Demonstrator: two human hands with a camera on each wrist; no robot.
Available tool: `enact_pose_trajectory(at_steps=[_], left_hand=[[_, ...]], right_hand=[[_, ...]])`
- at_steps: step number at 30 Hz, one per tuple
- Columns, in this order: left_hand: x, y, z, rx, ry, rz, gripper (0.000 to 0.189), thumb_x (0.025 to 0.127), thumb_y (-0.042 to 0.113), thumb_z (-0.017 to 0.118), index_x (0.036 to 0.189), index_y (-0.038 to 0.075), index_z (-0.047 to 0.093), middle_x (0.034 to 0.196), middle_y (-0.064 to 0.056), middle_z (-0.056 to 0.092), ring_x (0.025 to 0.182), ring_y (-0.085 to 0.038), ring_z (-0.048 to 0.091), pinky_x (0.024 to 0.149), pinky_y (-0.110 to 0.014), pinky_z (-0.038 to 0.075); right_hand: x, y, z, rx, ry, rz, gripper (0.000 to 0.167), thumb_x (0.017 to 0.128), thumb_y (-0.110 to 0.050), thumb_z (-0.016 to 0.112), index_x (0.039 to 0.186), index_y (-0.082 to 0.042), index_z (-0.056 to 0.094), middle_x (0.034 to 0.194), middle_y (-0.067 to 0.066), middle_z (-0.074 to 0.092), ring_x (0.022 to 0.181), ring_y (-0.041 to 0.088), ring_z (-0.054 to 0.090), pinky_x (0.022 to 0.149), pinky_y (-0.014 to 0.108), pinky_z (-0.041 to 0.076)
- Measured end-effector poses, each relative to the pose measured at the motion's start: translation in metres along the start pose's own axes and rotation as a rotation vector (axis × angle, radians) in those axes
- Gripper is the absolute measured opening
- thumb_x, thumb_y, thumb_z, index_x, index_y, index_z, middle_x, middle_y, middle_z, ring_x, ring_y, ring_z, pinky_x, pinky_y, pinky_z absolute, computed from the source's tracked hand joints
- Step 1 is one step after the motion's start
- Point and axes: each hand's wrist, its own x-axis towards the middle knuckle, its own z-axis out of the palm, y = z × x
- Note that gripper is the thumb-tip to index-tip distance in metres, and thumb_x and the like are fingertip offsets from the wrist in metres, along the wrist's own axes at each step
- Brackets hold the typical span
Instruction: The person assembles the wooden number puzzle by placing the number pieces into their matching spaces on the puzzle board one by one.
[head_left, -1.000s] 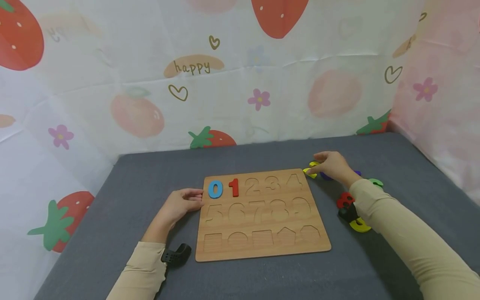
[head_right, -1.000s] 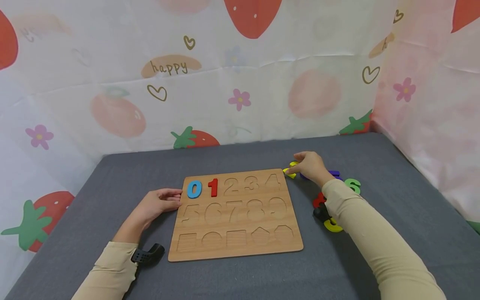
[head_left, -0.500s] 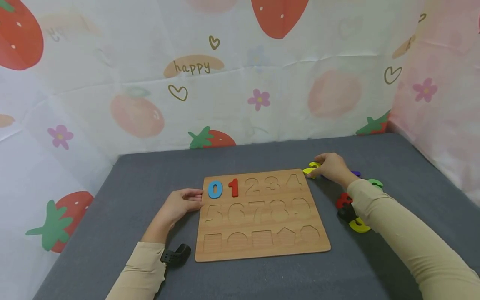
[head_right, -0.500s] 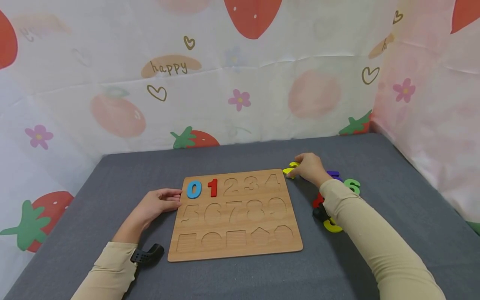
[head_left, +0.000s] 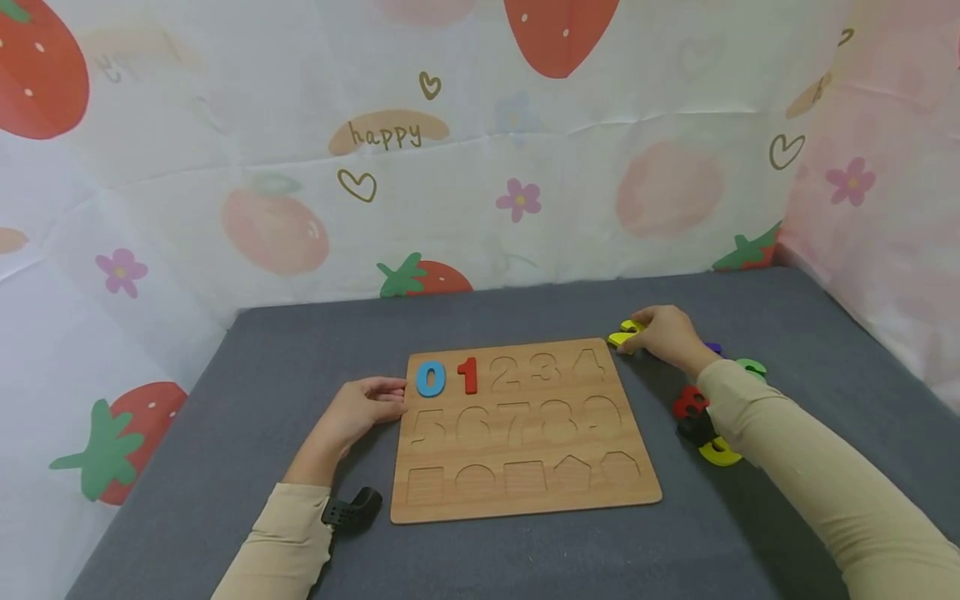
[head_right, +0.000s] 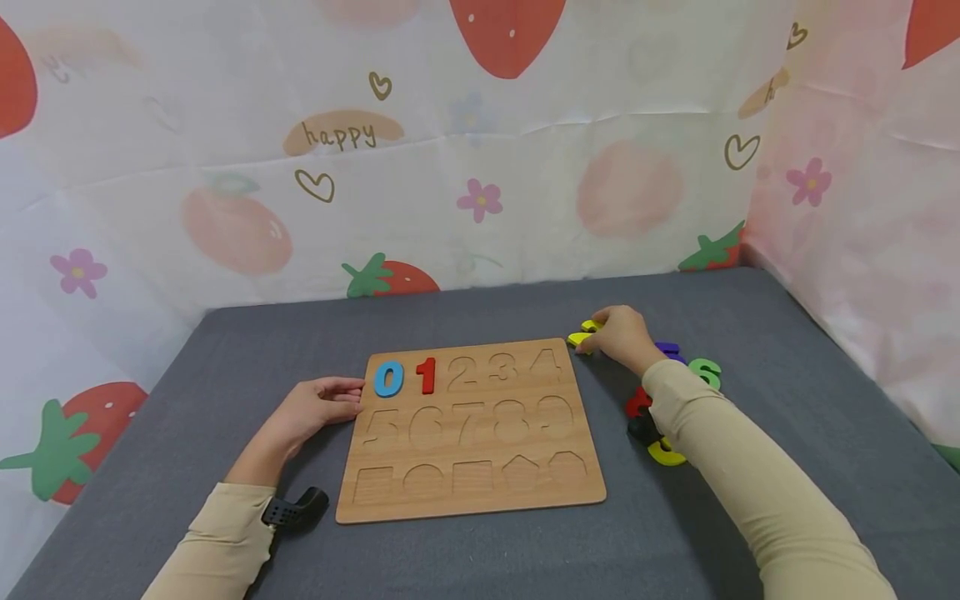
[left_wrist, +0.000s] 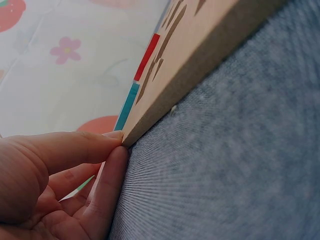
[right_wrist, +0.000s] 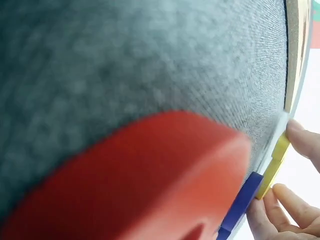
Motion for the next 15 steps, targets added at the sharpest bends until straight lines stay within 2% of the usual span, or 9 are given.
enact_pose_trajectory(at_steps=[8,15], left_hand=[[-0.002,0.002,0.0,0.001,-0.006,0.012,0.048,0.092,0.012,0.07,0.137,0.001,0.058,0.128,-0.018,0.065,0.114,-0.022,0.064,0.097,-0.037,0.051],[-0.002,0.002,0.0,-0.002,-0.009,0.012,0.048,0.092,0.011,0.07,0.137,0.0,0.057,0.127,-0.019,0.065,0.113,-0.021,0.064,0.097,-0.036,0.051]], right_hand=[[-0.008,-0.013,-0.004,0.036,-0.004,-0.075,0.068,0.088,-0.019,0.075,0.144,0.005,0.047,0.144,0.028,0.05,0.129,0.043,0.049,0.105,0.053,0.044],[-0.012,-0.032,0.004,0.053,-0.049,-0.135,0.068,0.088,-0.017,0.075,0.145,0.004,0.046,0.145,0.027,0.049,0.132,0.042,0.048,0.103,0.049,0.048]])
